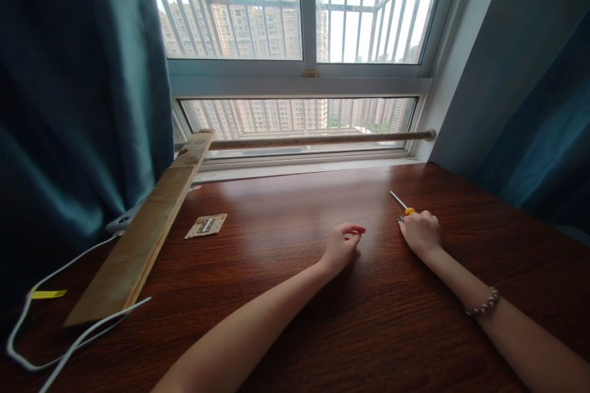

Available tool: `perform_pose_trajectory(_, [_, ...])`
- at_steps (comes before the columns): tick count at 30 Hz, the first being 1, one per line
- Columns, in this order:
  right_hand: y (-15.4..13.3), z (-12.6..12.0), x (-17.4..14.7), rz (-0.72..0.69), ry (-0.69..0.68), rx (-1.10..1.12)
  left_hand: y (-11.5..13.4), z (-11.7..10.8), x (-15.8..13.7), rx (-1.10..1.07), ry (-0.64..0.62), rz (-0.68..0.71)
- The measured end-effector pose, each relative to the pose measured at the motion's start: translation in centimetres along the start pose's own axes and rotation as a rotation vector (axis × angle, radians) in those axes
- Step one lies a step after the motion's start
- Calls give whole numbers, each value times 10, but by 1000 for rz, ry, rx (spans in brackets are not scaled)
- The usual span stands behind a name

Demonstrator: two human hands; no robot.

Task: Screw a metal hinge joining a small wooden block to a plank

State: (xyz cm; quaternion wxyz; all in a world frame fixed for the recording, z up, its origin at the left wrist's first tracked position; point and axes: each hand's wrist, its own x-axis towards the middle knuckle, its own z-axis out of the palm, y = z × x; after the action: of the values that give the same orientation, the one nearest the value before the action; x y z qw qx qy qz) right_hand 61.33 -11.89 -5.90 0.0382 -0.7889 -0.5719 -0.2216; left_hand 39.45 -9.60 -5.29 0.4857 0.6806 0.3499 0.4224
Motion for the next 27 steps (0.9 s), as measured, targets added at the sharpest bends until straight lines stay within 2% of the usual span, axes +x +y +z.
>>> perform_pose_trajectory(8, [0, 6, 0, -4, 31, -12, -3, 0, 0, 32, -15, 6])
perform_pose_trajectory(12, [1, 0, -2, -14, 51, -21, -5, 1, 0, 96, -23, 5])
perform_pose_trajectory(15, [-7, -15, -9, -88, 106, -11, -5, 0, 3, 170, -63, 17])
perform_pose_trajectory(18, [-29, -38, -21, -255, 137, 60, -4, -8, 10, 276, -127, 46])
perform_pose_trajectory(20, [-50, -52, -28, -399, 116, 148, -3, -19, 14, 331, -133, 69])
perform_pose_trajectory(23, [-84, -67, -35, -568, 73, 288, 0, -48, 15, 381, -51, 97])
perform_pose_trajectory(27, [-137, -73, -34, -623, 20, 452, 9, -116, 7, 596, 122, 149])
